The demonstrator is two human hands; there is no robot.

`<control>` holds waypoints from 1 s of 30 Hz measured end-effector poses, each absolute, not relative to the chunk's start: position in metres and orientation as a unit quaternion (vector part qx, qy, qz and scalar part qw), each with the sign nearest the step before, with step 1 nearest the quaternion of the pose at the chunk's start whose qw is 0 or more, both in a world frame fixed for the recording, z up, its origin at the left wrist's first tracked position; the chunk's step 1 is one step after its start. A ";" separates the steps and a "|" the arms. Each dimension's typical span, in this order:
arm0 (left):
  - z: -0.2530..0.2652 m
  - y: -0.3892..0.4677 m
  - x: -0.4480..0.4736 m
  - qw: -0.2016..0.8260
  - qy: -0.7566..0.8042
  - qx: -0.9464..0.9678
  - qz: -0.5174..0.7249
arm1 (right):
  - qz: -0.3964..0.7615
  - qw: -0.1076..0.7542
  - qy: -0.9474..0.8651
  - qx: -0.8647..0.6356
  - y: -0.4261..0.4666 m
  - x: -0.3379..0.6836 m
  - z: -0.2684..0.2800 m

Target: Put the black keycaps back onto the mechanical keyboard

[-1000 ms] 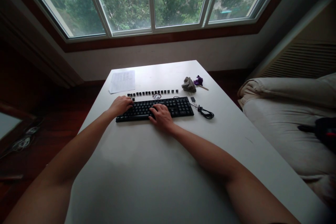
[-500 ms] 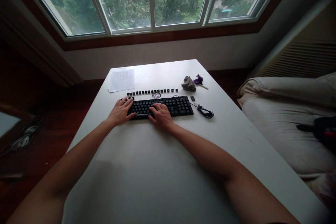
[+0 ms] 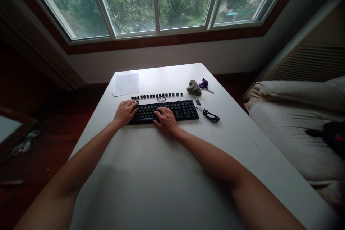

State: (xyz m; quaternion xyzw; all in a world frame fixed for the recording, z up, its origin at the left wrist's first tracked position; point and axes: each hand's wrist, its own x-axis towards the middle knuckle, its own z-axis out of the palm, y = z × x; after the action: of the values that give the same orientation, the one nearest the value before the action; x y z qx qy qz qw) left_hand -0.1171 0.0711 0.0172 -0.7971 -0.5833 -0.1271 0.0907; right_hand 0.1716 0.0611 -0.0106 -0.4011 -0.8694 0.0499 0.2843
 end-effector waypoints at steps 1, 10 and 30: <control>0.020 0.078 -0.119 0.088 -0.591 -0.788 -0.144 | 0.052 0.284 -0.870 -0.401 0.061 0.172 -0.011; 0.028 0.135 -0.135 0.074 -0.598 -0.788 -0.123 | 0.046 0.278 -0.872 -0.401 0.064 0.176 -0.009; 0.035 0.158 -0.129 0.064 -0.543 -0.836 -0.043 | 0.048 0.276 -0.873 -0.400 0.064 0.179 -0.007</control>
State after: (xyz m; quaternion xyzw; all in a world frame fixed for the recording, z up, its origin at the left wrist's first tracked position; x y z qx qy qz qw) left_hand -0.1285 0.1585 0.0351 -0.8364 -0.5428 -0.0427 0.0635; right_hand 0.1792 0.0640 -0.0067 -0.3995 -0.8728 0.0484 0.2760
